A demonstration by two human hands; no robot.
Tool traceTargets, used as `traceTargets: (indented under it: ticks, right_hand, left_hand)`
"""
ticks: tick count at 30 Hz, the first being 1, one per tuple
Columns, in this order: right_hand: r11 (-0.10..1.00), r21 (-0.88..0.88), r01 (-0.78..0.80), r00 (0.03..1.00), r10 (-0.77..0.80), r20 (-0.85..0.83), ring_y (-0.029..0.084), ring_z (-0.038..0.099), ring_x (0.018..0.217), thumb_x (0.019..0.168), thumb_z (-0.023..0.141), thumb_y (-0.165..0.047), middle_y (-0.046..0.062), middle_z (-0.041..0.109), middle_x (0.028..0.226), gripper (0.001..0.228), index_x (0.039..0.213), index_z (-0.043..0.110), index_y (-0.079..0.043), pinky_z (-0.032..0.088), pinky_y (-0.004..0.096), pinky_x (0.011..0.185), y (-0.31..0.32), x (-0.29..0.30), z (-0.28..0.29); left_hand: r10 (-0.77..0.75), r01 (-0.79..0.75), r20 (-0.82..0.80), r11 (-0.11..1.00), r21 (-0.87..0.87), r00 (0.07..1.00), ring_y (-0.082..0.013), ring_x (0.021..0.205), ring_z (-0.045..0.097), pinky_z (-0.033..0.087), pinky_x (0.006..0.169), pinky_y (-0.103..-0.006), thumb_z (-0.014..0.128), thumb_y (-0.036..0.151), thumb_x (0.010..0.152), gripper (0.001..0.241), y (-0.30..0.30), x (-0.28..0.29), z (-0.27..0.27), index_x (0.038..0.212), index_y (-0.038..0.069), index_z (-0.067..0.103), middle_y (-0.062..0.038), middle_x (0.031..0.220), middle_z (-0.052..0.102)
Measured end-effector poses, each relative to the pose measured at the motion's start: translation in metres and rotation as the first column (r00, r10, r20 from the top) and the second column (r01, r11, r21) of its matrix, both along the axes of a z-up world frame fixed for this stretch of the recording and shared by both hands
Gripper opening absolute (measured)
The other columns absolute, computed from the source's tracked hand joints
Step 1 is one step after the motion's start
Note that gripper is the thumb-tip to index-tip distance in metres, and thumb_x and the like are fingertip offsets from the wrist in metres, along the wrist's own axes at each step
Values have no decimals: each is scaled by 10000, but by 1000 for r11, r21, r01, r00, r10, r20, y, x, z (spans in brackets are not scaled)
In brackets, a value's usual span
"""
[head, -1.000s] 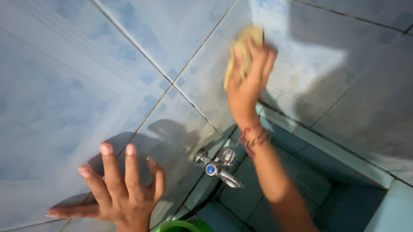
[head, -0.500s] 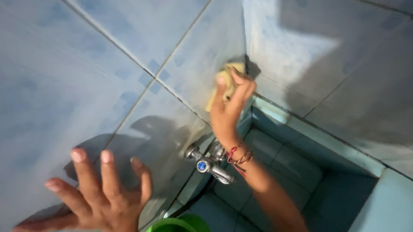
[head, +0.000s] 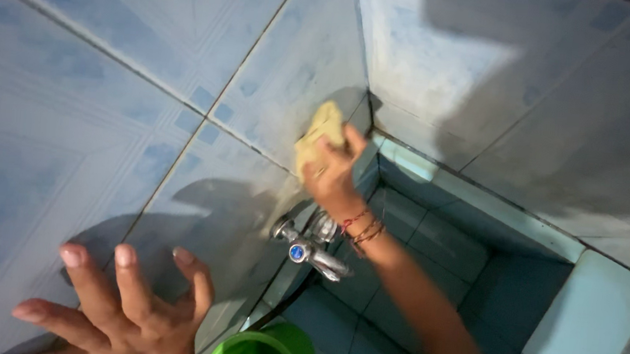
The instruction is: The person wipes the tiled walls and a soap dish in a bathroom using a cloth, reaching various heights and corners.
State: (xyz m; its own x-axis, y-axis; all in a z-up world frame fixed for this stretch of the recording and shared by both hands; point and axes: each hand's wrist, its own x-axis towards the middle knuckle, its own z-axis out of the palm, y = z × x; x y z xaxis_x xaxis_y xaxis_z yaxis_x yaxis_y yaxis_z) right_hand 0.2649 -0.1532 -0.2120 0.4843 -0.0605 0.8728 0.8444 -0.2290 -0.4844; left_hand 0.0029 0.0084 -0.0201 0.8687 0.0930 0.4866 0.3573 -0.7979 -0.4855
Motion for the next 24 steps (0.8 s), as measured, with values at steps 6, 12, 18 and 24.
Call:
traceTargets:
  ticks: [6, 12, 18, 24]
  right_hand:
    - [1000, 6, 3, 993, -2, -118, 400, 474, 1301, 963, 662, -26, 271, 320, 1448, 574, 1433, 347, -125, 438, 524, 1139, -16, 22, -72]
    - [978, -193, 81, 989, -103, -103, 466, 446, 1227, 816, 764, -18, 264, 316, 1357, 660, 1378, 426, -101, 437, 548, 1059, -20, 9, -59]
    - [958, -267, -102, 988, 128, 82, 417, 497, 1280, 894, 874, 0, 225, 278, 1392, 781, 1470, 361, -120, 562, 441, 1035, -26, 9, -12]
    - [926, -352, -135, 922, 248, 298, 335, 526, 1199, 845, 939, -142, 171, 296, 1358, 827, 1444, 380, -258, 601, 411, 944, -25, 13, 28]
  left_hand:
    - [116, -78, -133, 962, 260, 984, -576, 1559, 194, 124, 1302, -674, 532, 467, 1084, 774, 2, -3, 9, 1664, 74, 202, -275, 1735, 323]
    - [197, -122, -32, 716, 687, 980, -206, 1534, 329, 57, 1268, -423, 337, 690, 997, 855, 34, 1, 6, 1605, 100, 224, -40, 1645, 435]
    - [-324, 301, 106, 935, 190, 940, -443, 1470, 278, 47, 1271, -622, 602, 355, 972, 562, 25, -12, -3, 1440, 65, 493, -186, 1490, 538]
    - [-474, 505, 196, 848, -160, 858, -353, 1352, 515, 162, 1197, -641, 610, 250, 873, 242, -12, 2, -6, 969, 76, 748, -104, 1142, 779]
